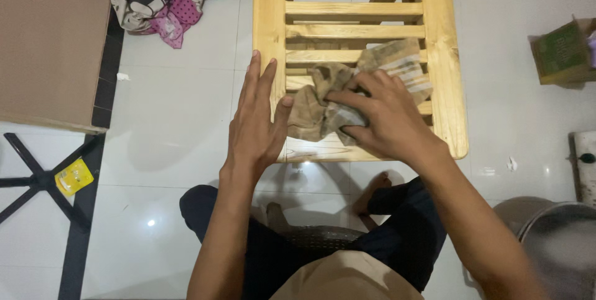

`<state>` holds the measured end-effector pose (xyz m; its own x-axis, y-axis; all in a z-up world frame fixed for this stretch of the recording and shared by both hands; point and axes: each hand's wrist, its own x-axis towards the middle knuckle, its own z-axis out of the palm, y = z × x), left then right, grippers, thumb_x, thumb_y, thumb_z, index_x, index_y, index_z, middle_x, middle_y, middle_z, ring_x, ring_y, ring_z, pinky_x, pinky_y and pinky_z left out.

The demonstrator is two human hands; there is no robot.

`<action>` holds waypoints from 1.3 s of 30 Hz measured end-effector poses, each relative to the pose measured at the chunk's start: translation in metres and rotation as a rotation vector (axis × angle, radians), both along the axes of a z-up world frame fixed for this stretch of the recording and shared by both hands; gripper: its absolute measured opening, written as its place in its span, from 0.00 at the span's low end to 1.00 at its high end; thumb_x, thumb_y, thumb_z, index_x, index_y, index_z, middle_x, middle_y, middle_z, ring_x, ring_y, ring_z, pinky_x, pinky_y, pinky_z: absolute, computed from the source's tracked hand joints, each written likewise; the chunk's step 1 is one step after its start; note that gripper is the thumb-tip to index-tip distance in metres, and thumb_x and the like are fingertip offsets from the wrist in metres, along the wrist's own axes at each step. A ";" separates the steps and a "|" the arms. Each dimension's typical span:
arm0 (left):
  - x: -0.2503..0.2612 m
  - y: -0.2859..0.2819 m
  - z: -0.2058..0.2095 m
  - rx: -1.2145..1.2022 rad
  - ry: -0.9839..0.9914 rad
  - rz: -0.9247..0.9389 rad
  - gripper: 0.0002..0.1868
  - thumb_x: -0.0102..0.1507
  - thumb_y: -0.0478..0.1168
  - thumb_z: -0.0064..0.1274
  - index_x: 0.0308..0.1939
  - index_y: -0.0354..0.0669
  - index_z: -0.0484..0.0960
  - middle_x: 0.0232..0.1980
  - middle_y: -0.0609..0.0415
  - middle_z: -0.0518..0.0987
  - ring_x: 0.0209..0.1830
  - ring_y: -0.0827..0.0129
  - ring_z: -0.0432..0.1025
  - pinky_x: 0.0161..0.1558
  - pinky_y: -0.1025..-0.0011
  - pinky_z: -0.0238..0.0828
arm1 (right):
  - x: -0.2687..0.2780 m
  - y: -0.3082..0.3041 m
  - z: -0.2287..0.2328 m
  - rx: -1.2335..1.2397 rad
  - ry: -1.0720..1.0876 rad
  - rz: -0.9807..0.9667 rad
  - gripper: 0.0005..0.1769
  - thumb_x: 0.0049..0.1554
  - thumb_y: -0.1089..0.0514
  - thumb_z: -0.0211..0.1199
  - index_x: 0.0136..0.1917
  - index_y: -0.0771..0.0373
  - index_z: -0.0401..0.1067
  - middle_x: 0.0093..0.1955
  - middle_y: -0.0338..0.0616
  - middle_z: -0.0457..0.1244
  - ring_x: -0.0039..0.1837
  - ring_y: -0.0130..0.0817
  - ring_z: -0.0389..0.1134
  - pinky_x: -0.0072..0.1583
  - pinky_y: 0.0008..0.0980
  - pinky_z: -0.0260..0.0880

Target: The person wipes the surface of a wooden stool with a cloth. They clean the top slats and the side frame, then lift the stool to wipe the underside before placing it back down.

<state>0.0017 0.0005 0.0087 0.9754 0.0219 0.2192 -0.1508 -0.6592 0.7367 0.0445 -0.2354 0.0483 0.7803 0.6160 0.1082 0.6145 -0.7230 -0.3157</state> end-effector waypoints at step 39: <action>0.006 -0.003 0.012 0.017 0.016 0.021 0.26 0.73 0.41 0.41 0.74 0.38 0.64 0.83 0.38 0.52 0.79 0.41 0.55 0.72 0.53 0.59 | -0.015 -0.087 -0.012 0.148 -0.110 -0.214 0.30 0.40 0.54 0.73 0.59 0.53 0.78 0.54 0.40 0.63 0.60 0.42 0.60 0.62 0.44 0.53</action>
<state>0.0079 -0.0023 0.0207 0.9781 0.0390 0.2044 -0.1251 -0.6744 0.7277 0.0292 -0.3224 0.0360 0.8694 0.4096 0.2763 0.4893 -0.7910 -0.3672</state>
